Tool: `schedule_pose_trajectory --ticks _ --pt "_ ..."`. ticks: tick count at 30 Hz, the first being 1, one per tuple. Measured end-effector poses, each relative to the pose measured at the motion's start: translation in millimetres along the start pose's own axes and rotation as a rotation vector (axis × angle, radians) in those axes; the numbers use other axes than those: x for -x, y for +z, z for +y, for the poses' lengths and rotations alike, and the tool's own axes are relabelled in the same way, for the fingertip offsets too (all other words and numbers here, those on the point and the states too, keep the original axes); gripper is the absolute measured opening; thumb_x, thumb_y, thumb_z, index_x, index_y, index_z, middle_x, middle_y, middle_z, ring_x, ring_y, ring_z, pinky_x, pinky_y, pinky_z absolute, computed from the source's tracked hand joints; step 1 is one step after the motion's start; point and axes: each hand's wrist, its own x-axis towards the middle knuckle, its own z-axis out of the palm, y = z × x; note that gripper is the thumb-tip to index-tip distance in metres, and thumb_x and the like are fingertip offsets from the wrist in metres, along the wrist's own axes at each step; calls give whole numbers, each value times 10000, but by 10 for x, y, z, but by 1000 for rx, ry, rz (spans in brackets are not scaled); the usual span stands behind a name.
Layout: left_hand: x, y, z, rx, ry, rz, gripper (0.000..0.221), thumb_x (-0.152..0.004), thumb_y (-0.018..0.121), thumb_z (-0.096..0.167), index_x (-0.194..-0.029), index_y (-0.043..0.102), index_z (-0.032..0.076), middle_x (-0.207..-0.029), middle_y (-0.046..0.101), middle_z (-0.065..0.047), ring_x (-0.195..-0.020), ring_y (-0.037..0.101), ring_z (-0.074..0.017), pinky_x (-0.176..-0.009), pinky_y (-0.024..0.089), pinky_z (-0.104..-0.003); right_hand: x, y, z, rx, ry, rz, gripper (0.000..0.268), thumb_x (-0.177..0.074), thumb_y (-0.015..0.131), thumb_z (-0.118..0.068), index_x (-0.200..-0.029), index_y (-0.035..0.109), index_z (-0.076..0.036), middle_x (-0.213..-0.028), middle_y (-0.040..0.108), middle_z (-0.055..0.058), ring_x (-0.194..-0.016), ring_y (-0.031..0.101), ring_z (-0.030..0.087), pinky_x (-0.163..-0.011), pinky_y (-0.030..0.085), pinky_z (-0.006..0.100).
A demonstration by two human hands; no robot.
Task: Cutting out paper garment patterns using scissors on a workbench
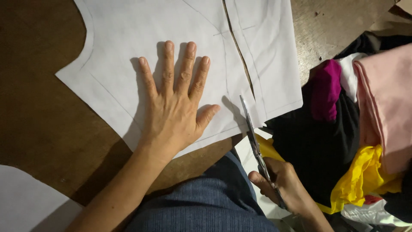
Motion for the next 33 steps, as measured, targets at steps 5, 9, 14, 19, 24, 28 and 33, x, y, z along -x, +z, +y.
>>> schedule_pose_trajectory --ticks 5,9,14,19,24,28,33 --pt "-4 3 -2 15 2 8 866 -1024 260 674 -1696 136 143 -1734 20 -170 -1571 10 -485 -1185 44 -800 7 -2 38 -3 13 2 615 -775 728 -620 -599 440 -106 -514 336 -33 -388 399 91 -340 348 303" --pt "1 8 -6 -21 -2 8 867 -1019 257 686 -1695 126 158 -1736 13 -163 -1574 12 -476 -1187 61 -795 41 -40 -174 -198 126 -28 556 -795 798 -467 -584 480 -61 -456 394 17 -336 496 128 -302 481 302" --pt "10 6 -5 -2 -4 21 864 -1018 233 683 -1696 132 157 -1737 4 -161 -1579 0 -473 -1194 38 -787 -97 -76 -259 -137 41 -50 539 -817 714 -568 -673 520 -86 -532 421 -15 -396 530 102 -354 378 286" --pt "10 19 -10 -25 -18 13 866 -1013 193 697 -1692 90 170 -1737 -25 -150 -1584 -14 -463 -1209 22 -761 -222 -91 -376 -189 -16 -44 576 -814 694 -578 -656 403 -107 -558 369 -12 -406 495 106 -353 449 283" --pt "9 37 -12 -36 -18 21 871 -1007 198 708 -1692 96 179 -1743 -7 -141 -1586 4 -465 -1206 40 -767 -198 -46 -336 -162 -44 -20 541 -827 710 -557 -665 469 -101 -543 376 -22 -393 484 104 -345 394 277" --pt "16 16 -9 -23 -8 35 870 -1016 227 695 -1698 126 163 -1739 -3 -156 -1585 9 -466 -1205 49 -772 -192 42 -296 -256 64 -25 483 -819 774 -459 -668 537 -65 -488 480 43 -357 569 158 -336 420 291" --pt "14 11 -17 -26 -9 42 875 -1008 231 699 -1695 131 166 -1742 16 -154 -1586 29 -472 -1205 57 -770 -132 77 -574 -292 27 -38 509 -856 701 -468 -597 588 -45 -366 637 106 -300 614 157 -322 379 253"
